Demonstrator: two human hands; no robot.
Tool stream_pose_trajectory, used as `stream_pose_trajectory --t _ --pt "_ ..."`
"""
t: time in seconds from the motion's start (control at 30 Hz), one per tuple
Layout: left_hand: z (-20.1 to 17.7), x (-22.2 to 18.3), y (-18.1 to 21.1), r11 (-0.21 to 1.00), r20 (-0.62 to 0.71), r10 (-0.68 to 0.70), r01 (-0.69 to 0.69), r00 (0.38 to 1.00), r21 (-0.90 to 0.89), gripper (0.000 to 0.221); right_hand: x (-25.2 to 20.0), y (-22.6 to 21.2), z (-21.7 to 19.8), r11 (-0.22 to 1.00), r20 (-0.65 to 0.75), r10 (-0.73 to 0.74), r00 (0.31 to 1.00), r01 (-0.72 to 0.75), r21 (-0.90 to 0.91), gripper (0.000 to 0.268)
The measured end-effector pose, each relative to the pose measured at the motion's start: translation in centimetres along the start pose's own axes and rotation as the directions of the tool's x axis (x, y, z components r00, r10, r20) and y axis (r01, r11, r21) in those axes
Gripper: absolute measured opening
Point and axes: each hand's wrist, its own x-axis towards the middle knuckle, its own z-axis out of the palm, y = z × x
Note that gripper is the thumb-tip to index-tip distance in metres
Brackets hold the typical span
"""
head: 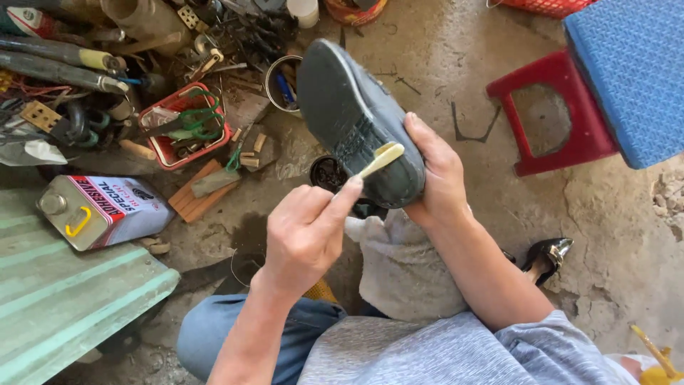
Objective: Applying adhesive to a shoe sole and a repair patch using a wooden applicator stick.
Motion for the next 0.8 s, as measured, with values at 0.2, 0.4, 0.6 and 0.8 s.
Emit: stream_pose_trajectory --t 0.2,0.4,0.6,0.8 --pt "-0.7 0.3 1.0 1.0 0.057 0.011 -0.009 0.998 -0.022 0.033 1.3 -0.2 -1.1 0.994 -0.004 0.106 0.994 -0.106 0.02 0.028" --pt "-0.9 0.5 -0.1 0.998 0.056 0.064 -0.064 0.996 -0.008 0.031 -0.2 -0.3 0.4 0.979 0.034 0.198 0.98 -0.196 -0.048 0.031" --pt "-2.7 0.1 0.6 0.999 0.119 0.053 -0.053 0.991 -0.005 0.028 0.5 -0.5 -0.6 0.964 0.046 0.265 0.963 -0.266 0.006 0.029" --pt "-1.9 -0.8 -0.2 0.999 0.067 0.052 -0.053 0.996 0.011 0.03 0.1 -0.2 0.2 0.946 0.07 0.323 0.944 -0.322 -0.019 0.03"
